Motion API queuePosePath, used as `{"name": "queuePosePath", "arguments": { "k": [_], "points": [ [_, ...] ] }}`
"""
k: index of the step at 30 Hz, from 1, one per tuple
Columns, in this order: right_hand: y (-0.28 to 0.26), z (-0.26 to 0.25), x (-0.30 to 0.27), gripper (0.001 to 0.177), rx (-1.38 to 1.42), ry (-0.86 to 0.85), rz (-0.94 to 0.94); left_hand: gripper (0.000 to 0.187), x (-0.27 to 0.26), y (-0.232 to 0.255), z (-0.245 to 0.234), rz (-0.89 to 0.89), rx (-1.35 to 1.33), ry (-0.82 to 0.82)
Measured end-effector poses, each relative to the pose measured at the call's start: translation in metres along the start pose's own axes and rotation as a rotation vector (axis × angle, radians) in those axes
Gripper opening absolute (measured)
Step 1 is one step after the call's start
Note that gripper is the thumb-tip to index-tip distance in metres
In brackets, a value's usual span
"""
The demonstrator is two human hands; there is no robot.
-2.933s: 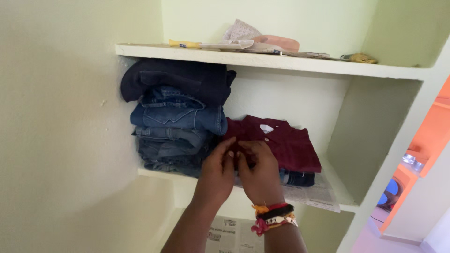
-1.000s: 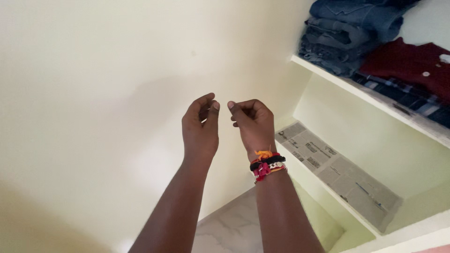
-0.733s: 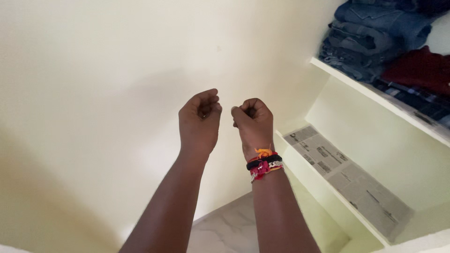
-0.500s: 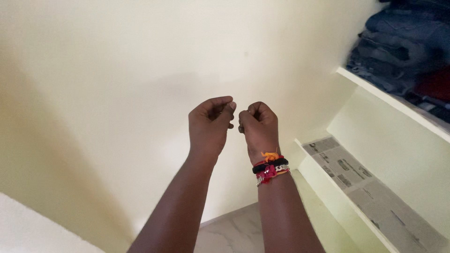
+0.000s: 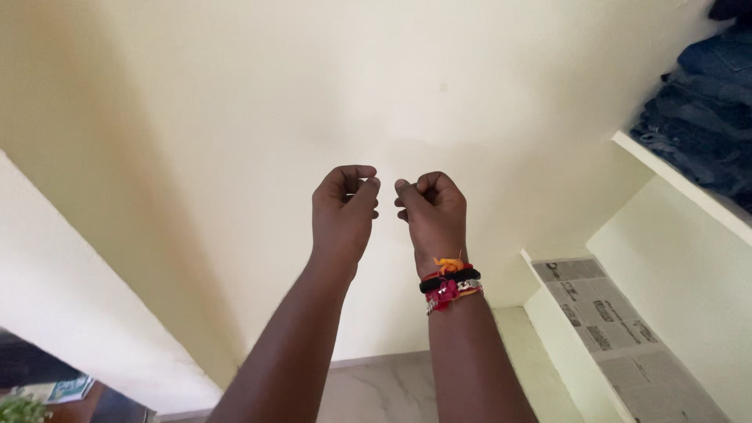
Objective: The person picks up two folded shirts from a table and places them one by one onto a shelf inside a closet.
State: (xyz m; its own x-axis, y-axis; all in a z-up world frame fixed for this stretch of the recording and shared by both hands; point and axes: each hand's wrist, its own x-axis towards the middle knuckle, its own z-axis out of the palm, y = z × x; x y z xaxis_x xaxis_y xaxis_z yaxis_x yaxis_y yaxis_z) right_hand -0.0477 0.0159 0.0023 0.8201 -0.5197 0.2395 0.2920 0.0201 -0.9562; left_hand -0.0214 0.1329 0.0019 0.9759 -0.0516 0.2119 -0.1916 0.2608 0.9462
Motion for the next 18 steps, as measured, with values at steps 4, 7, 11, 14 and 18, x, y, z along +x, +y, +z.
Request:
{"name": "queuePosePath", "arguments": {
  "k": [4, 7, 11, 14, 18],
  "points": [
    [-0.007, -0.007, -0.011, 0.020, 0.006, -0.044, 0.028, 0.023, -0.022, -0.001, 0.005, -0.001, 0.053, 0.065],
    [-0.009, -0.014, -0.017, 0.017, 0.021, -0.080, 0.052, 0.026, -0.036, -0.005, 0.008, 0.008, 0.071, 0.101],
    [-0.009, -0.017, -0.025, 0.015, 0.030, -0.150, 0.085, 0.027, -0.053, -0.004, 0.006, -0.018, 0.078, 0.175],
    [-0.006, -0.018, -0.030, 0.011, 0.073, -0.235, 0.107, 0.027, -0.064, -0.003, 0.000, -0.008, 0.091, 0.228],
    [-0.004, -0.015, -0.036, 0.017, 0.068, -0.296, 0.120, 0.029, -0.072, -0.002, -0.010, 0.020, 0.060, 0.275]
  ]
}}
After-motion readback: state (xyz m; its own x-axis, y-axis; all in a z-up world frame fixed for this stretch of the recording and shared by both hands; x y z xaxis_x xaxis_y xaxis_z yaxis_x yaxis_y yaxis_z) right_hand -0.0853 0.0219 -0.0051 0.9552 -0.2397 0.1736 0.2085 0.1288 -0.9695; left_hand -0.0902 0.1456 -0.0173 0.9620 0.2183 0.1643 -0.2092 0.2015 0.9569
